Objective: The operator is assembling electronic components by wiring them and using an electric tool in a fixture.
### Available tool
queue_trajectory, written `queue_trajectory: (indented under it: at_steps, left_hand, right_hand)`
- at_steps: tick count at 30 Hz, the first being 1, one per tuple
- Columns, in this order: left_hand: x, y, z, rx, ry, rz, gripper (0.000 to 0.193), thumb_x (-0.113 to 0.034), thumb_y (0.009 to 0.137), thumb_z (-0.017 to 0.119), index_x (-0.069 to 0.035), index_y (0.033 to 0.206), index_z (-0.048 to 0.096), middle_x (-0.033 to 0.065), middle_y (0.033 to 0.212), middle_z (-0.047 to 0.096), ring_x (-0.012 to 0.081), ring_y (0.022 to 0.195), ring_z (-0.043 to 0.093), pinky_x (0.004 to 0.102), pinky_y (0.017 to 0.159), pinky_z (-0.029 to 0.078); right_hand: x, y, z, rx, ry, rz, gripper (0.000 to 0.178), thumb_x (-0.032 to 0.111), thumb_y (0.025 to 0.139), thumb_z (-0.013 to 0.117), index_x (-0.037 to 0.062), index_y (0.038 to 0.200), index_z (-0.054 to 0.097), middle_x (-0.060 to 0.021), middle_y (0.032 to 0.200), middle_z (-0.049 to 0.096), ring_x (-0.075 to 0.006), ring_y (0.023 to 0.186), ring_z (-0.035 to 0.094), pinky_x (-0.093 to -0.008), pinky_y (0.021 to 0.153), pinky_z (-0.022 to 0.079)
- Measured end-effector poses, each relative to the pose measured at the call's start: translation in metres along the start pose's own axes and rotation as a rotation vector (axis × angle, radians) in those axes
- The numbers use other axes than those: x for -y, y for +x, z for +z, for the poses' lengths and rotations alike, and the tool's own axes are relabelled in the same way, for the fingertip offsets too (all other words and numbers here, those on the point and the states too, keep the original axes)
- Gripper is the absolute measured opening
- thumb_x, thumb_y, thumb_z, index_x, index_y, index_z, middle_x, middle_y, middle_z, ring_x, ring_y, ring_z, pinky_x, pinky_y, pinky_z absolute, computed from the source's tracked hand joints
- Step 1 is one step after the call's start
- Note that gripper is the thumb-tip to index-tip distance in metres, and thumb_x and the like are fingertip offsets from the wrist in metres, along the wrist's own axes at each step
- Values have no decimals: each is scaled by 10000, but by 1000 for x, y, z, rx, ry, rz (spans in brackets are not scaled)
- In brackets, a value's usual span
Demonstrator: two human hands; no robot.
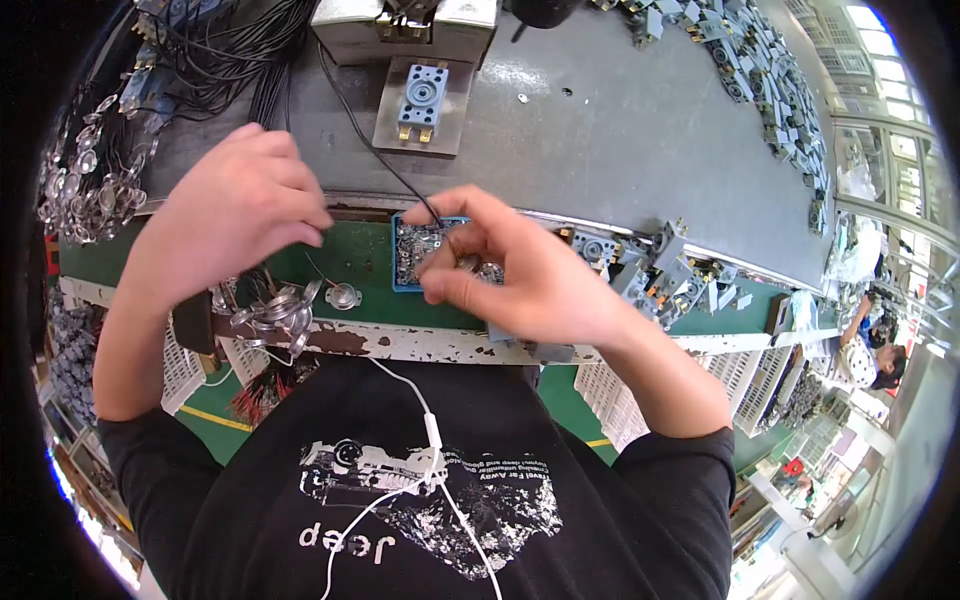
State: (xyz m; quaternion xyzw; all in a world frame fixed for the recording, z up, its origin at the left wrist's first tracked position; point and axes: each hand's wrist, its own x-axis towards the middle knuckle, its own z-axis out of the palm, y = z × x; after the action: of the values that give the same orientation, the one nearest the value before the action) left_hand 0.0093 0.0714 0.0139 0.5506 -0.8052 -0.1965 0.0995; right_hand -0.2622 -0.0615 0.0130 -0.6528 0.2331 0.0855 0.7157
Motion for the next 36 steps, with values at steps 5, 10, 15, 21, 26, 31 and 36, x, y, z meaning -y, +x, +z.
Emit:
queue_trajectory:
  at_steps: [5, 10, 15, 21, 26, 31, 36]
  left_hand:
    - [-25, 20, 22, 173, -9, 22, 125, -231, 821, 764, -122, 878, 740, 27, 839, 696, 235, 915, 639, 378, 852, 471]
    - [-18, 16, 33, 273, -134, -1, 120, -200, 844, 739, -85, 814, 728, 87, 788, 714, 292, 874, 701, 419, 840, 534]
    - [-19, 13, 31, 233, -142, 31, 144, -174, 841, 739, -82, 947, 710, 100, 849, 718, 295, 883, 706, 431, 826, 541]
    - [-27, 17, 30, 258, -176, -49, 304, -159, 827, 769, -106, 1119, 708, 74, 975, 712, 309, 963, 680, 433, 891, 522]
    - [-27, 31, 24, 120, -167, -41, 278, -139, 831, 738, -91, 1104, 719, 68, 997, 718, 300, 970, 688, 420, 878, 530]
    - [-35, 59, 54, 24, 56, 267, 46, -150, 799, 671, -110, 821, 680, 29, 836, 666, 233, 856, 695, 399, 773, 537]
    - [-35, 65, 68, -13, 138, 326, 47, -183, 794, 674, -147, 771, 653, -5, 784, 627, 189, 810, 657, 363, 759, 497]
  right_hand:
    - [-32, -8, 14, 2, 94, 70, 657, -58, 979, 627, 46, 1550, 318, -117, 1219, 631, -165, 1176, 616, -315, 986, 537]
    - [-27, -8, 29, -47, 28, 36, 628, -43, 976, 624, 62, 1531, 351, -85, 1131, 628, -144, 1116, 616, -292, 937, 537]
    - [-36, -6, 37, -125, 24, -51, 629, -35, 962, 647, 68, 1520, 375, -72, 1115, 627, -136, 1072, 615, -294, 920, 532]
    - [-40, -6, 38, -124, -21, -119, 683, -24, 941, 668, 93, 1546, 375, -69, 1119, 657, -140, 1081, 632, -329, 922, 537]
    - [-5, -24, 1, -260, 1, -218, 506, 4, 936, 645, 75, 1433, 585, -67, 1009, 716, -153, 912, 668, -313, 807, 531]
    - [26, -14, -17, -399, -835, -489, 362, -7, 909, 655, 44, 1264, 701, -115, 845, 674, -215, 749, 641, -338, 692, 508]
    - [25, -10, -15, -460, -706, -418, 317, 19, 893, 718, 50, 1208, 721, -104, 796, 659, -230, 690, 618, -346, 657, 500]
